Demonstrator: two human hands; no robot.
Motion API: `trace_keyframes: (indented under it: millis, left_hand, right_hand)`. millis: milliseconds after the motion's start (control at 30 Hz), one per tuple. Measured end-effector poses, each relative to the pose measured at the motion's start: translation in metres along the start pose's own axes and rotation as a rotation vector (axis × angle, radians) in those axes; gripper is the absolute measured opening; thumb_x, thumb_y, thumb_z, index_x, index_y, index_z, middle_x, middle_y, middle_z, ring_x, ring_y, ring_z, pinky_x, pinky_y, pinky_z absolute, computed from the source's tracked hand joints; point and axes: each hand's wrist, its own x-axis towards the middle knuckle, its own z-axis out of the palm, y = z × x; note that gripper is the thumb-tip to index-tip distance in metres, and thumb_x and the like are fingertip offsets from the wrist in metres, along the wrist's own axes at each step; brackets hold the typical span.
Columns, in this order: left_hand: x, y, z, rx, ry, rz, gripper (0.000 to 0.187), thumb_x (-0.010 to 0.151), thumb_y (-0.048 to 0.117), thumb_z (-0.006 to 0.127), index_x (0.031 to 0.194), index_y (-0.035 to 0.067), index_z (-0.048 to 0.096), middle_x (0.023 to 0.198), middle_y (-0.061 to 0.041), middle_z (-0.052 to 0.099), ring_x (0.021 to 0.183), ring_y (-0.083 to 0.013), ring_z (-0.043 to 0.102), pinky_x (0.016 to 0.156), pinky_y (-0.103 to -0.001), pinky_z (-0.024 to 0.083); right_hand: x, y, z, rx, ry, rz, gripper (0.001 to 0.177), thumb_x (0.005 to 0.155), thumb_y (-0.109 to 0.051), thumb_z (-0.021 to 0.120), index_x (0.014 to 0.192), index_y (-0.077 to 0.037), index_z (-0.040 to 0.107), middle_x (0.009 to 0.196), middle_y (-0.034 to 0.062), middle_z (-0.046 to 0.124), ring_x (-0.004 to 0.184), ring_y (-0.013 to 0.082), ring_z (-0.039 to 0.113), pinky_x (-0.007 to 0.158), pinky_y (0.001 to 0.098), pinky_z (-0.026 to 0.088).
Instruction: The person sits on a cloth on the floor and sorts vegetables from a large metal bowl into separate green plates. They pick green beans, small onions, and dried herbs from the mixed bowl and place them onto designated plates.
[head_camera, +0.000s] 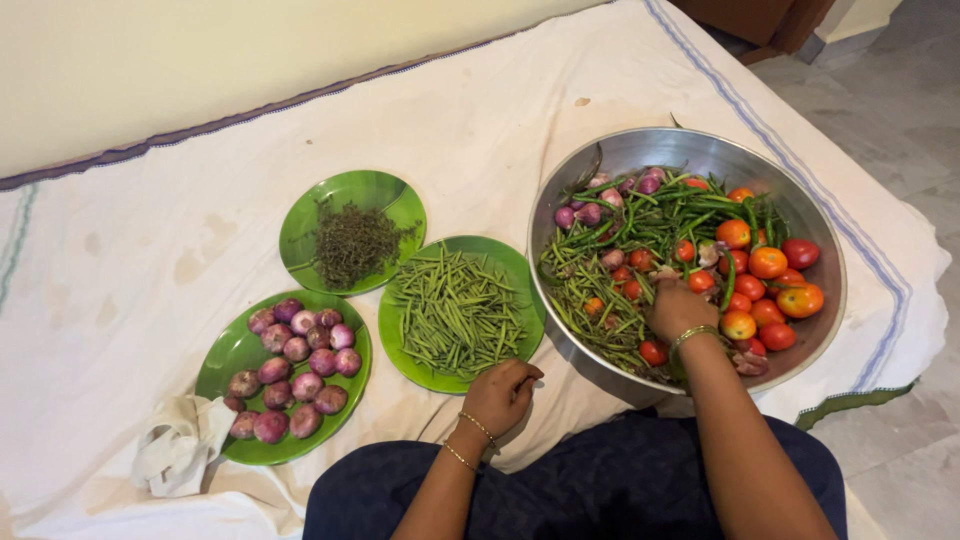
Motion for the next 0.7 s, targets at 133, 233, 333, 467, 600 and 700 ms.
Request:
trace_keyframes:
  millis: [133, 233, 333, 467, 600, 700]
  left_hand:
    - [0.0, -0.001, 0.0, 0.004, -0.001, -0.002, 0.014, 0.087, 0.007, 0.066, 0.099, 0.012, 0.072, 0.09, -0.006, 0.07, 0.079, -0.0269, 0.069, 0.069, -0.038, 0.055]
    - [0.0, 0.0, -0.001, -0.009, -0.004, -0.019, 0.014, 0.088, 0.008, 0.066, 0.099, 0.013, 0.072, 0.09, -0.005, 0.069, 0.075, -0.026, 0.068, 0.068, -0.038, 0.055]
    - [0.001, 0.0, 0.0, -0.006, 0.011, -0.008, 0.013, 0.088, 0.008, 0.066, 0.099, 0.013, 0.072, 0.089, -0.005, 0.069, 0.074, -0.0258, 0.067, 0.067, -0.038, 0.054]
    - [0.001, -0.001, 0.001, -0.003, 0.029, 0.009, 0.013, 0.089, 0.009, 0.067, 0.099, 0.013, 0.073, 0.089, -0.005, 0.068, 0.074, -0.0261, 0.067, 0.067, -0.039, 0.054]
    - [0.001, -0.003, 0.001, -0.04, 0.04, 0.026, 0.013, 0.089, 0.008, 0.066, 0.1, 0.013, 0.072, 0.09, -0.005, 0.068, 0.077, -0.0258, 0.067, 0.068, -0.038, 0.054]
    - [0.001, -0.002, 0.002, -0.034, 0.039, 0.009, 0.012, 0.09, 0.009, 0.066, 0.099, 0.013, 0.072, 0.089, -0.006, 0.068, 0.077, -0.0259, 0.067, 0.068, -0.038, 0.054]
  right_hand:
    - [-0.006, 0.004, -0.008, 0.085, -0.036, -0.023, 0.048, 0.084, -0.032, 0.073, 0.13, -0.018, 0.067, 0.127, 0.0144, 0.07, 0.116, 0.0341, 0.068, 0.096, 0.0489, 0.054]
    - [-0.004, 0.016, -0.007, 0.279, 0.084, -0.126, 0.044, 0.081, -0.032, 0.076, 0.12, -0.014, 0.073, 0.11, 0.017, 0.075, 0.104, 0.0337, 0.072, 0.093, 0.0454, 0.055]
    - [-0.002, 0.021, -0.006, 0.485, 0.104, -0.147, 0.039, 0.086, -0.035, 0.078, 0.113, -0.008, 0.075, 0.094, 0.0179, 0.075, 0.089, 0.0327, 0.073, 0.085, 0.0432, 0.056]
    - [-0.005, 0.015, -0.005, 0.945, 0.092, -0.272, 0.032, 0.087, -0.024, 0.076, 0.11, -0.002, 0.074, 0.101, 0.0154, 0.072, 0.089, 0.026, 0.069, 0.082, 0.0395, 0.051]
    - [-0.002, 0.015, -0.005, 0.827, 0.206, -0.386, 0.03, 0.088, -0.026, 0.077, 0.097, 0.003, 0.074, 0.105, 0.0108, 0.068, 0.095, 0.0206, 0.064, 0.088, 0.0357, 0.049]
    - [0.007, 0.021, 0.006, 0.875, 0.173, -0.403, 0.033, 0.094, -0.029, 0.074, 0.088, 0.003, 0.073, 0.096, 0.0087, 0.065, 0.091, 0.0174, 0.061, 0.087, 0.0333, 0.048]
